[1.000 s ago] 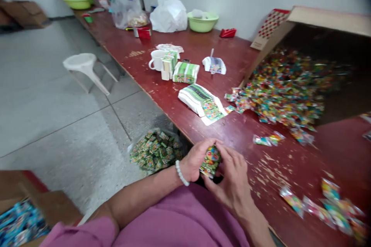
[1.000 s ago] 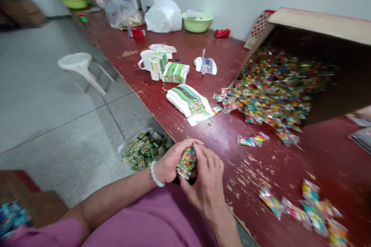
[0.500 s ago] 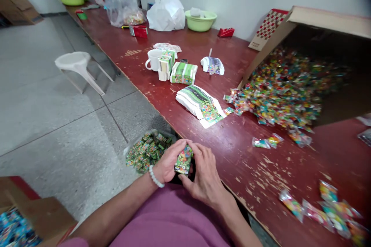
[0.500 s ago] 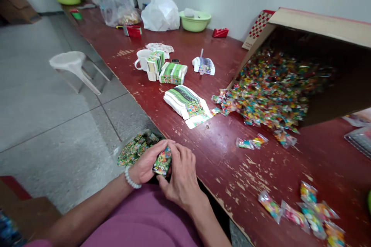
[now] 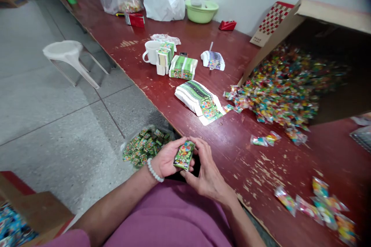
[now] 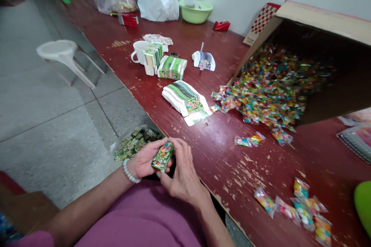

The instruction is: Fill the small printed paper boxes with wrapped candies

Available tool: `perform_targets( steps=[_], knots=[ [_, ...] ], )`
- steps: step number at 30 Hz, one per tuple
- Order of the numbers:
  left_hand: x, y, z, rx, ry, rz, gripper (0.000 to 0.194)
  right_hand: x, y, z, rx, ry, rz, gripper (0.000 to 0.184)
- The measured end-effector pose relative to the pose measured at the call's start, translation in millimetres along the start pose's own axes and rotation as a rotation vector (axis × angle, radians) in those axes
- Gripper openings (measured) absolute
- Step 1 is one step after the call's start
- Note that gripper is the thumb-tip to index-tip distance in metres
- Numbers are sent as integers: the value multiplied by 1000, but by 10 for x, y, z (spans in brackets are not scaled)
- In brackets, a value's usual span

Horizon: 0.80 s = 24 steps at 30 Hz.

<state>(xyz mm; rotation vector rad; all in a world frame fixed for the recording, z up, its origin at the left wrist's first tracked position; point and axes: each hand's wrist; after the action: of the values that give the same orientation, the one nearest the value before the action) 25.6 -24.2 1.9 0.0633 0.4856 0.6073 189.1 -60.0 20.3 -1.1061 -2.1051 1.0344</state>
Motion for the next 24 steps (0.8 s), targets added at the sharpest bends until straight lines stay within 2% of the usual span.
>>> perform_targets(
  steps=[4, 12, 15, 19, 24],
  knots=[
    [-11, 8, -15, -47, -45, 6, 35, 8, -20, 11, 44, 11, 23, 74],
    [-50, -50, 55, -82, -39, 35, 35, 38, -73, 60, 110, 94, 127, 66],
    [-66, -60, 89, -91, -30, 54, 34, 40, -102, 25, 163, 38, 135, 67],
    [-93, -54, 122, -102, -19, 87, 34, 8, -96, -23, 234, -54, 140, 77],
    [-117, -58, 135, -105, 41, 137, 32, -22, -76, -29, 289, -37, 182, 76]
  ],
)
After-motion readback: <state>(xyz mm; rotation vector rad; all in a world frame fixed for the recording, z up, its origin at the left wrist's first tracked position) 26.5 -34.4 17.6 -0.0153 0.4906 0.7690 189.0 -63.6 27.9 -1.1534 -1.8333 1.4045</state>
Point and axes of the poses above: each hand's wrist, its own x-axis towards the middle knuckle, its own z-axis out of the palm, y = z × x, and after that the axes turned 7 degrees about -y, right-handed
